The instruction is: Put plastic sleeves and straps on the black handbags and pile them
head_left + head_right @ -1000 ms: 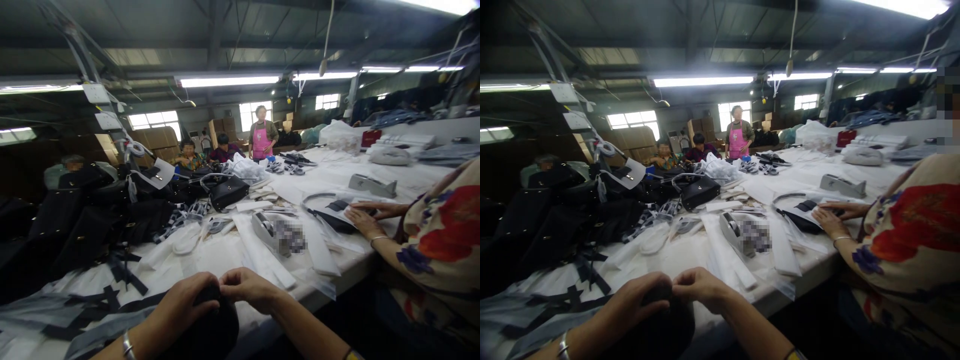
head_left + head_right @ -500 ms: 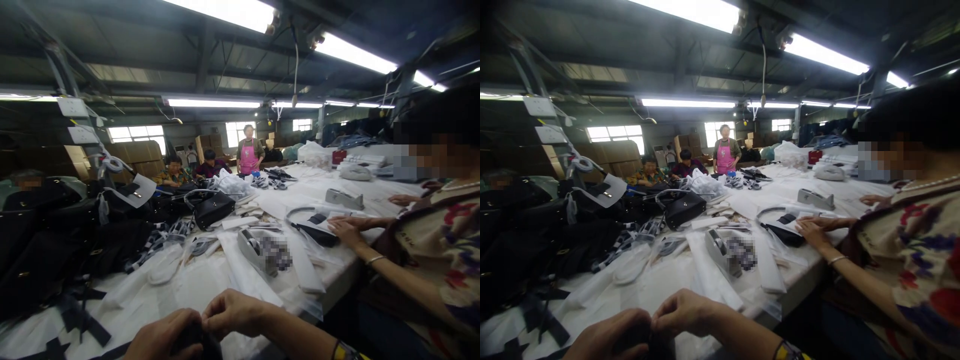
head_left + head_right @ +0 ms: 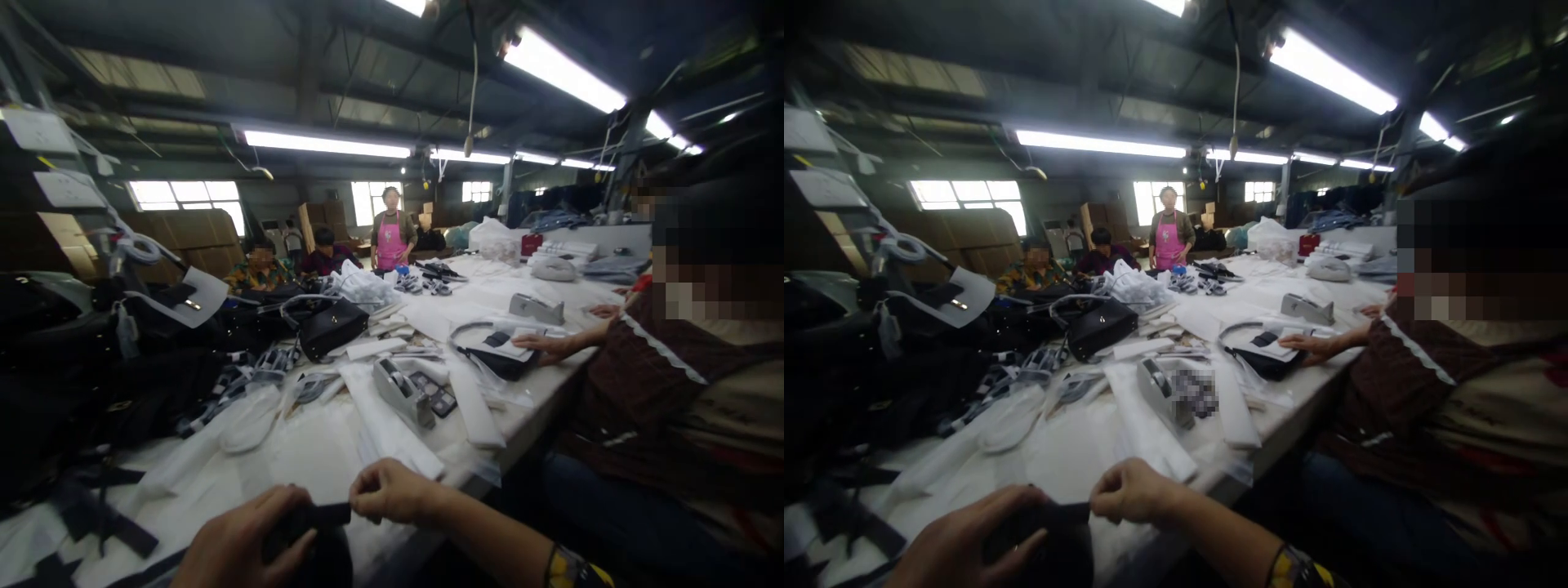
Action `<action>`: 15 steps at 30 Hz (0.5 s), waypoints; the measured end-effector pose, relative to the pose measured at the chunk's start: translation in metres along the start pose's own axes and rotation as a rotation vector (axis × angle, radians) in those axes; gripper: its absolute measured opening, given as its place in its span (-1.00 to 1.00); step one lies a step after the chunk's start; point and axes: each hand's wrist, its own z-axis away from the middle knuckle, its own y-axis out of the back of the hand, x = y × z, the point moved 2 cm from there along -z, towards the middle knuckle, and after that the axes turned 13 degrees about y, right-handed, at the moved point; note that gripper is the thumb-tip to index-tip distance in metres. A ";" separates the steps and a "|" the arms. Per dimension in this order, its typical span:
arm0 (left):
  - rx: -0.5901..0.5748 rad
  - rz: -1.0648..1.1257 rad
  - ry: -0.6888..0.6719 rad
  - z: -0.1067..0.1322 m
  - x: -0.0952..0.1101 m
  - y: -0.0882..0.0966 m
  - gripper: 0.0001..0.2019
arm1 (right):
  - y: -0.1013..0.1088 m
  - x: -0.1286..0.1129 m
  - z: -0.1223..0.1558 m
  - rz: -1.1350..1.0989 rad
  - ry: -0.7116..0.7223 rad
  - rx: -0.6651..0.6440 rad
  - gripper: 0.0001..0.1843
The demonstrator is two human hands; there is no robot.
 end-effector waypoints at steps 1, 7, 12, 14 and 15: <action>-0.013 -0.029 0.012 0.001 0.002 0.002 -0.81 | 0.003 0.006 0.003 0.022 -0.002 0.024 -0.87; -0.061 -0.140 0.012 0.000 0.005 0.009 -0.72 | 0.020 0.042 0.027 0.086 -0.045 0.166 -0.88; -0.048 -0.143 0.002 0.003 0.004 0.011 -0.70 | 0.020 0.046 0.044 0.216 -0.013 0.259 -0.90; -0.038 -0.140 0.001 0.003 0.003 0.011 -0.70 | 0.016 0.042 0.049 0.270 0.007 0.301 -0.91; -0.034 -0.139 0.002 0.003 0.002 0.011 -0.69 | 0.014 0.038 0.051 0.295 0.015 0.331 -0.90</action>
